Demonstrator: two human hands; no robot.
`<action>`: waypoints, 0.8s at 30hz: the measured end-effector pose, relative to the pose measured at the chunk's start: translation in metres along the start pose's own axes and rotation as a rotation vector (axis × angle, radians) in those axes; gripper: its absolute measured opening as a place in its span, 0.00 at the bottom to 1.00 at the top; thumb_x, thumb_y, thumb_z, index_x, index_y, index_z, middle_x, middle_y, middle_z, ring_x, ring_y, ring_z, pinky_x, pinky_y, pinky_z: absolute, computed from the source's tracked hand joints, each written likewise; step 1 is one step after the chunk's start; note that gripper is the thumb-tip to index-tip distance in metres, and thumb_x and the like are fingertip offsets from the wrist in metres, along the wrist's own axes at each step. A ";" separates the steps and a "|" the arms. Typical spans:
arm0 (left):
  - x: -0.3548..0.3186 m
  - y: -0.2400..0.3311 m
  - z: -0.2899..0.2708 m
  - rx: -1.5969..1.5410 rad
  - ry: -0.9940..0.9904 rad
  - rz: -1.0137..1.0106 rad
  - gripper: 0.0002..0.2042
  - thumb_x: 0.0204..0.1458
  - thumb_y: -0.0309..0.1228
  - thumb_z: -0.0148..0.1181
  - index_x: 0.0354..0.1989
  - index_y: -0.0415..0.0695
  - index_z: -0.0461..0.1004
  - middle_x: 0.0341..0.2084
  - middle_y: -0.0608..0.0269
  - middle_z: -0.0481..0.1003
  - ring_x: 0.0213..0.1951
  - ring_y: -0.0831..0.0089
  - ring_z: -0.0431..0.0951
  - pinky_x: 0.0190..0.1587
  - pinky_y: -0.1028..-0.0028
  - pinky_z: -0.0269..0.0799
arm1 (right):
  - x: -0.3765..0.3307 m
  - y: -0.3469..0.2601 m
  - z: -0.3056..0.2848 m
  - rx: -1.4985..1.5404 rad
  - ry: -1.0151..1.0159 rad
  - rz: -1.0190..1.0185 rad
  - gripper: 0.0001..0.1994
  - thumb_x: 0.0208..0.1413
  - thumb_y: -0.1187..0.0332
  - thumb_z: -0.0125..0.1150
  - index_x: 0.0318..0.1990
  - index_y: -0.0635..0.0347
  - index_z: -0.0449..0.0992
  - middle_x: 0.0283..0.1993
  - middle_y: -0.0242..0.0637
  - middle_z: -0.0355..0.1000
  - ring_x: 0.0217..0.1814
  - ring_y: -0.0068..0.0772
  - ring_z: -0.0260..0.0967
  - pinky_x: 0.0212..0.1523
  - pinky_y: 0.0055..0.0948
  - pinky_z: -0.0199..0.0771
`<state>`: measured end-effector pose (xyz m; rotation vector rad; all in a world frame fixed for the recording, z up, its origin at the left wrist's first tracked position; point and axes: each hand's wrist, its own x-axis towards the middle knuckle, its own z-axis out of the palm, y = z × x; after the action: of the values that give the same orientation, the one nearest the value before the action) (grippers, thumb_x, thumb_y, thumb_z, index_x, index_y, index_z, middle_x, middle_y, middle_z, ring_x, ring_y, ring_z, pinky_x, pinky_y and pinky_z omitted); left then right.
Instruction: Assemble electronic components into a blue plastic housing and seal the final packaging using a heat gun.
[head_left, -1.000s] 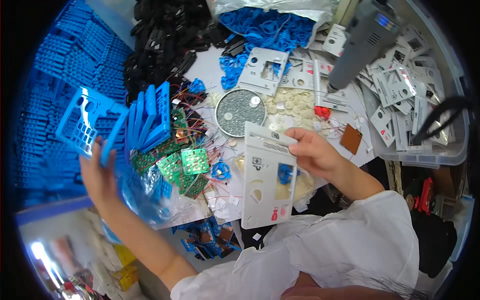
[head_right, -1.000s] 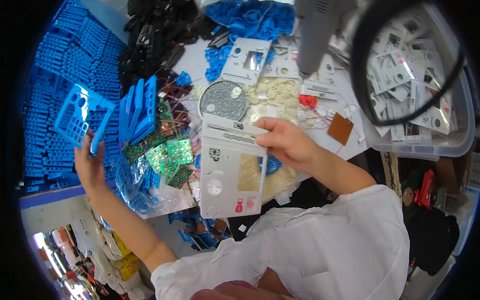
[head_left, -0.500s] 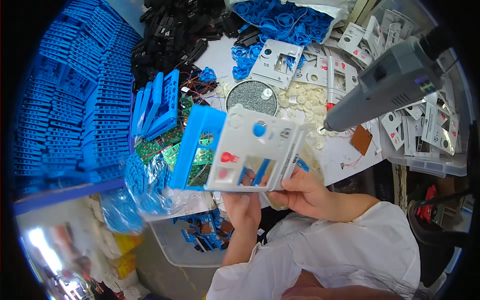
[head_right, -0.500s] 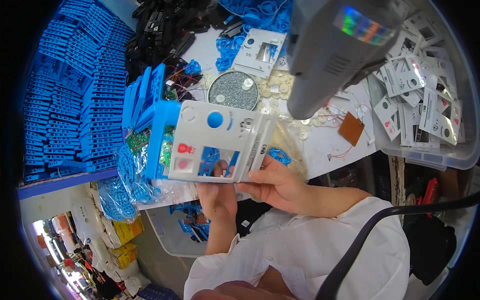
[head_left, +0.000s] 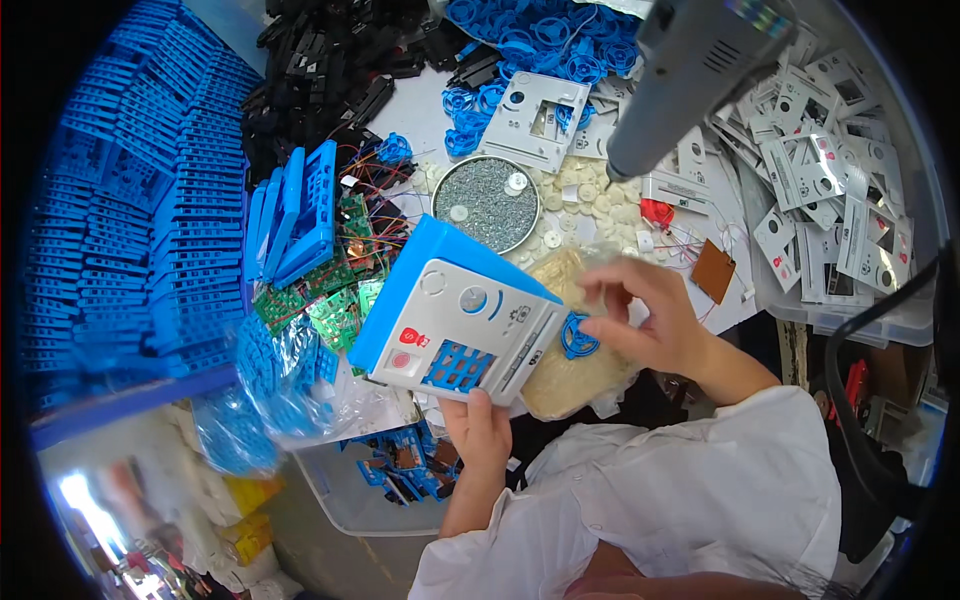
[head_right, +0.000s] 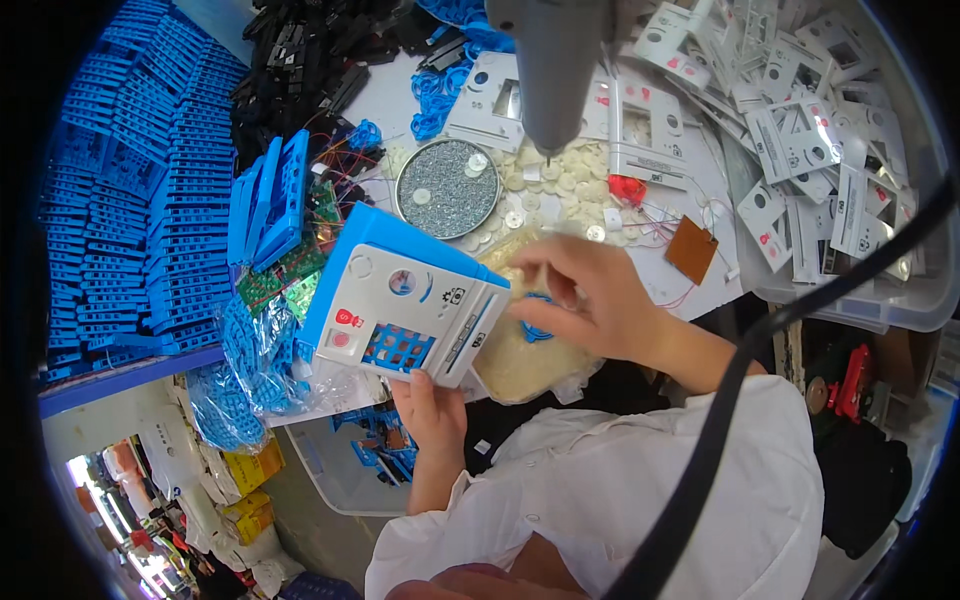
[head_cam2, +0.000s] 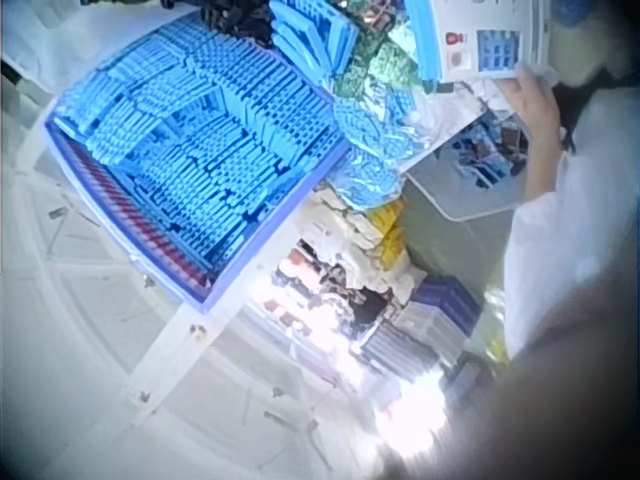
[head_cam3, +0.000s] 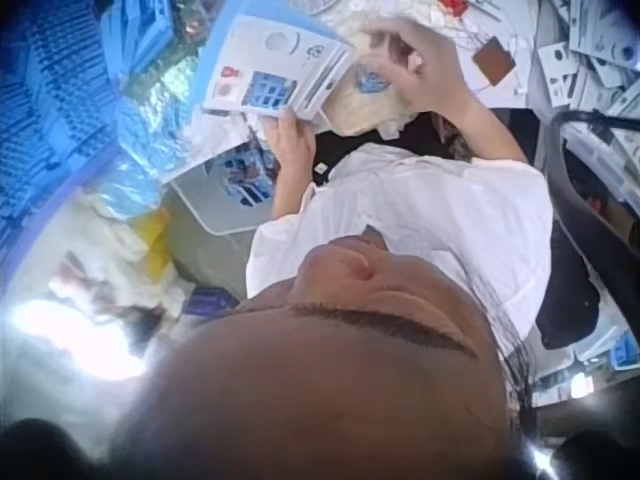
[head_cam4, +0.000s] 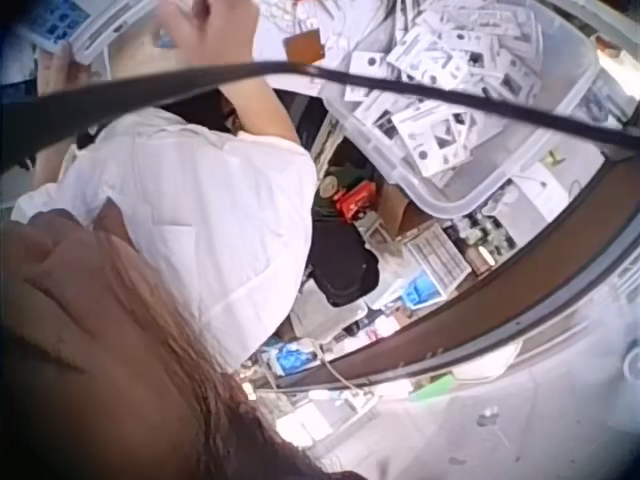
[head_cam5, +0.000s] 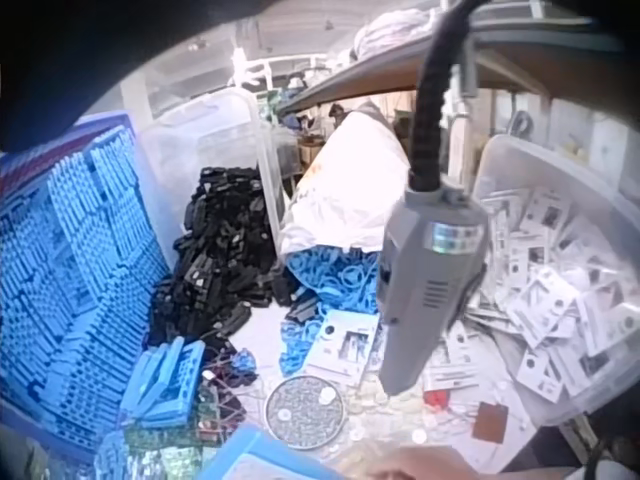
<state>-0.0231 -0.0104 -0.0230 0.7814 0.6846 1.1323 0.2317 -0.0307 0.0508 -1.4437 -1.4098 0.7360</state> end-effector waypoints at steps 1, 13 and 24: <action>0.000 -0.002 0.001 0.005 -0.004 -0.006 0.29 0.67 0.31 0.53 0.74 0.41 0.50 0.68 0.50 0.62 0.68 0.55 0.65 0.70 0.50 0.60 | 0.011 -0.010 0.004 0.075 0.011 0.016 0.16 0.52 0.67 0.74 0.46 0.60 0.79 0.33 0.34 0.73 0.23 0.19 0.66 0.25 0.22 0.66; -0.004 0.006 0.003 -0.109 0.046 -0.116 0.32 0.67 0.39 0.53 0.74 0.42 0.48 0.68 0.51 0.63 0.69 0.55 0.65 0.71 0.50 0.59 | 0.015 0.010 0.033 0.288 -0.149 0.203 0.09 0.58 0.69 0.71 0.37 0.66 0.80 0.31 0.34 0.77 0.30 0.19 0.72 0.31 0.24 0.72; -0.016 0.002 0.001 -0.047 -0.001 -0.055 0.32 0.67 0.29 0.51 0.75 0.38 0.44 0.70 0.46 0.59 0.70 0.55 0.64 0.71 0.54 0.60 | 0.015 0.020 0.038 0.416 -0.097 0.285 0.17 0.52 0.74 0.74 0.48 0.64 0.76 0.42 0.31 0.66 0.37 0.16 0.66 0.30 0.18 0.72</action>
<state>-0.0284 -0.0255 -0.0193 0.7186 0.6727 1.0941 0.2071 -0.0060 0.0219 -1.2996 -1.0479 1.2158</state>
